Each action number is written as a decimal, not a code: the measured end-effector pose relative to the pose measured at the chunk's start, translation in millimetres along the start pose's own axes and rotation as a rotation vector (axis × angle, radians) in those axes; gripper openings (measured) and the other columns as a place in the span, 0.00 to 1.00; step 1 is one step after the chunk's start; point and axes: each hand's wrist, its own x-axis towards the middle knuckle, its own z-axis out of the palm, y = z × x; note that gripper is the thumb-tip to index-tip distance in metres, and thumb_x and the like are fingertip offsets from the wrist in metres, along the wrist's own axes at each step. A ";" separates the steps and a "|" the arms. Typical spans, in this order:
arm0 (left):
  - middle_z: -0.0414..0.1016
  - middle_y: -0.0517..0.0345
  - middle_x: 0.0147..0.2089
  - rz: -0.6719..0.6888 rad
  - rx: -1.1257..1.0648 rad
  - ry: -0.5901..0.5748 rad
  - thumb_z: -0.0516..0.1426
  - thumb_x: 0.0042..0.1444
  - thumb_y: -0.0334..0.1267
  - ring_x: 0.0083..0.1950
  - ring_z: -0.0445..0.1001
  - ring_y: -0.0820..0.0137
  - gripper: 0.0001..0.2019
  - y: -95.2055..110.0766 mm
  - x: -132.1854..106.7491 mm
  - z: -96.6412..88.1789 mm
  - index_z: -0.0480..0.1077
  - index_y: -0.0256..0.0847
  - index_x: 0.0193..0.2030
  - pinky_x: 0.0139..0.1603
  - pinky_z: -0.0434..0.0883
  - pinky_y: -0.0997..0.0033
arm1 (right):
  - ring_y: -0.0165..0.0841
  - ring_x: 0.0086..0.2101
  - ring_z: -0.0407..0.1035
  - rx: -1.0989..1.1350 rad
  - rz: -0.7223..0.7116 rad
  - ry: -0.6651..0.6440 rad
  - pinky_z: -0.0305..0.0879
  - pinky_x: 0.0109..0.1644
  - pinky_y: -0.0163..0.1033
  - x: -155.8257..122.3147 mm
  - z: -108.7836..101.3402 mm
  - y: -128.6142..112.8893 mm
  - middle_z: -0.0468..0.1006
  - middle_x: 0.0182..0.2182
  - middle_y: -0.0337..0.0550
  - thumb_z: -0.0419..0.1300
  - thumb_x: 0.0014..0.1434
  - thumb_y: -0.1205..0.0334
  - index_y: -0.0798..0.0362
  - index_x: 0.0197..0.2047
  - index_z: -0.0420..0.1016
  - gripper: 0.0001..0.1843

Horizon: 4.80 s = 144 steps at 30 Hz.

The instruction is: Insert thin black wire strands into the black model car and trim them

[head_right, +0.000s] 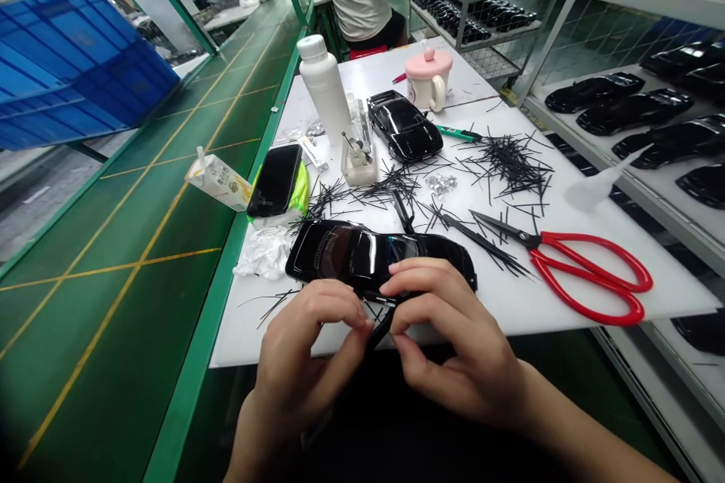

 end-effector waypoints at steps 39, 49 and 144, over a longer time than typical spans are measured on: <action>0.80 0.60 0.37 0.030 0.201 0.206 0.60 0.56 0.22 0.45 0.75 0.67 0.12 -50.2 -24.4 20.4 0.70 0.43 0.41 0.47 0.76 0.64 | 0.36 0.53 0.66 0.076 0.013 -0.026 0.64 0.59 0.40 1.7 -1.2 0.5 0.75 0.42 0.46 0.57 0.57 0.78 0.53 0.37 0.69 0.10; 0.77 0.59 0.37 -0.065 0.125 0.287 0.61 0.57 0.24 0.45 0.75 0.68 0.10 -50.8 -28.4 27.1 0.69 0.42 0.42 0.48 0.75 0.66 | 0.43 0.62 0.57 -0.207 -0.001 -0.197 0.59 0.65 0.54 16.1 12.5 20.2 0.73 0.55 0.50 0.59 0.64 0.72 0.52 0.50 0.73 0.13; 0.69 0.43 0.60 -0.177 0.289 0.246 0.58 0.59 0.31 0.64 0.66 0.56 0.18 -50.3 -31.6 40.0 0.64 0.40 0.56 0.64 0.65 0.50 | 0.54 0.69 0.50 -0.582 -0.146 -0.617 0.61 0.67 0.66 28.8 -1.1 27.1 0.64 0.67 0.48 0.60 0.63 0.69 0.51 0.34 0.79 0.08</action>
